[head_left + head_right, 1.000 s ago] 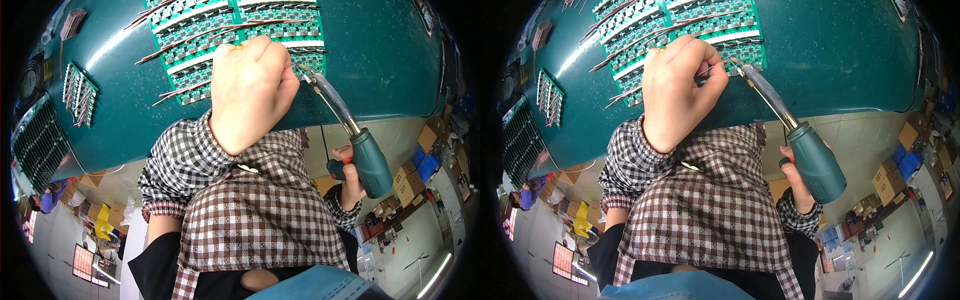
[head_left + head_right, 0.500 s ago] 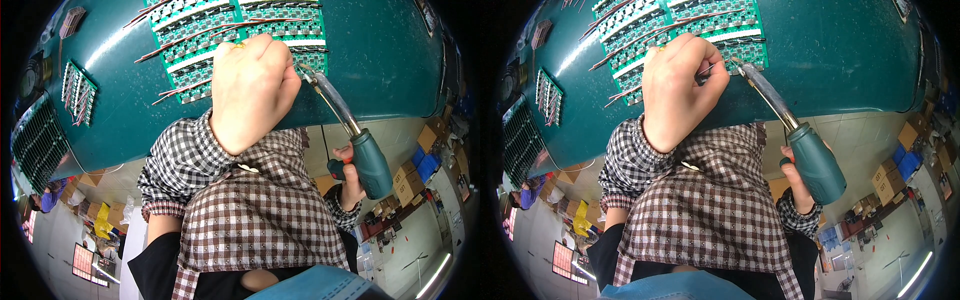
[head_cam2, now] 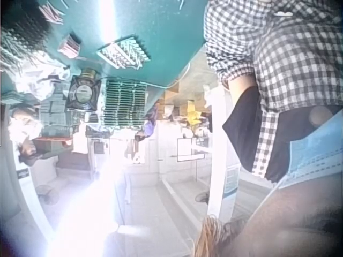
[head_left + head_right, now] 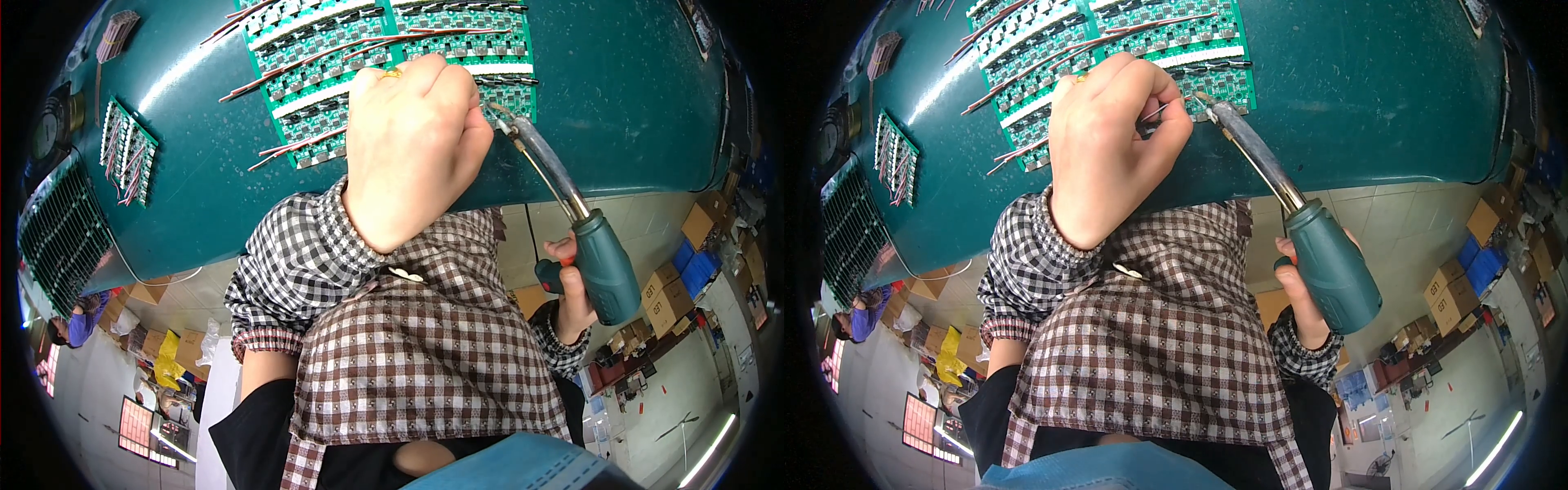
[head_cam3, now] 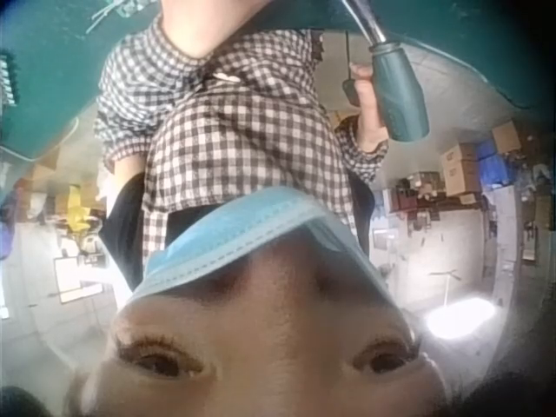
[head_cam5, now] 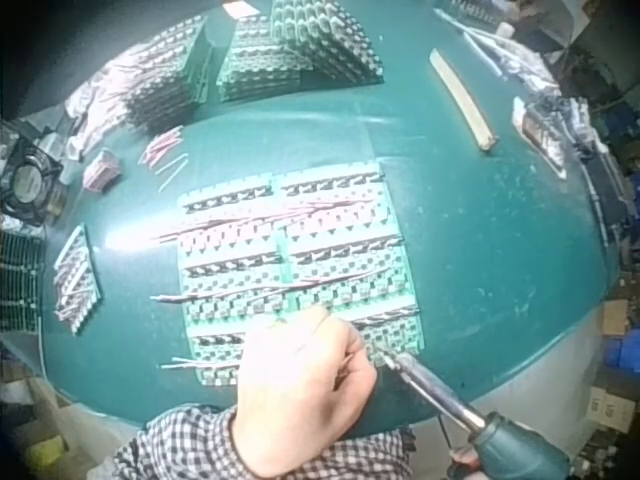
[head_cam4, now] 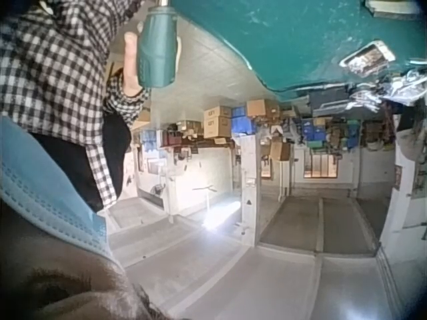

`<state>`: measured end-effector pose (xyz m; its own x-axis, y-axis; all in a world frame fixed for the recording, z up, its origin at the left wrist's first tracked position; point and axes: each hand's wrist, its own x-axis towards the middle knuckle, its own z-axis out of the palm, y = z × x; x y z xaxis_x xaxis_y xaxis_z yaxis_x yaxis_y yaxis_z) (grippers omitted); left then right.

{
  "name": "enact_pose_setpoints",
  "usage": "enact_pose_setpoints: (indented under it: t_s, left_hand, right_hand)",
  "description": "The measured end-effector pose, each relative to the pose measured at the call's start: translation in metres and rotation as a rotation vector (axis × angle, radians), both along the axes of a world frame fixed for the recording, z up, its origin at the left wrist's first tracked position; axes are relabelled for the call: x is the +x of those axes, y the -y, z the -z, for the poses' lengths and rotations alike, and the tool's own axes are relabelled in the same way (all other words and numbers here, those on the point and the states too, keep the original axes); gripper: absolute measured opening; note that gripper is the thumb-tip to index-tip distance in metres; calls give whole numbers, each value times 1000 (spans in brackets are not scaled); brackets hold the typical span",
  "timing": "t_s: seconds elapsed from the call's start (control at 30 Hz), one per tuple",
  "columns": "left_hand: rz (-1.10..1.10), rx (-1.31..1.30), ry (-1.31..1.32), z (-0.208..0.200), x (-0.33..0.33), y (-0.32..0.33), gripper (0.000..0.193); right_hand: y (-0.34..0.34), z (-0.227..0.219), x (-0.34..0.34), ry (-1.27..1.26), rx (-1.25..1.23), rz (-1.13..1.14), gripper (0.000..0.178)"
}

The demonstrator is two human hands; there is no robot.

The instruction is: The person solders electronic components onto printed circuit board arrays using a soldering iron and solder wire.

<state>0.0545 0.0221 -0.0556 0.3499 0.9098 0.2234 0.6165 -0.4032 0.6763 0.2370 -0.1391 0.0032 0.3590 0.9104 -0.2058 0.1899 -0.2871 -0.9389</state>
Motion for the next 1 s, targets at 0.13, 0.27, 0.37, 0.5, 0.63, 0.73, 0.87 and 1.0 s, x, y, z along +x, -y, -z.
enact_pose_setpoints:
  t_s: [0.13, 0.27, 0.37, 0.5, 0.63, 0.73, 0.87, 1.0]
  left_hand:
    - [-12, -5, -3, -1, -2, 0, 17]
    - [-7, -3, -8, 0, -1, 0, 16]
    - [-7, 0, -9, -1, -1, 0, 16]
    - [-9, 0, -27, -1, -2, 1, 16]
    - [-5, 12, -38, 2, -3, 1, 15]
    - [-22, 21, -18, 2, -1, 4, 15]
    - [-46, 35, 0, 5, 1, 5, 16]
    - [-56, 40, -1, 7, 1, 6, 15]
  right_hand:
    - [-4, -3, -1, 1, 18, 9, 46]
    - [-5, -2, 0, -1, 44, 3, 46]
    - [-4, -2, 0, 0, 36, -11, 46]
    - [-4, -2, 0, -33, 40, 4, 46]
    - [-3, -2, 1, -47, 39, -13, 46]
    - [-2, -3, 2, -44, 25, -20, 46]
    - [-4, -3, 1, -43, 27, -13, 46]
    - [-5, -2, 0, -34, 39, -27, 46]
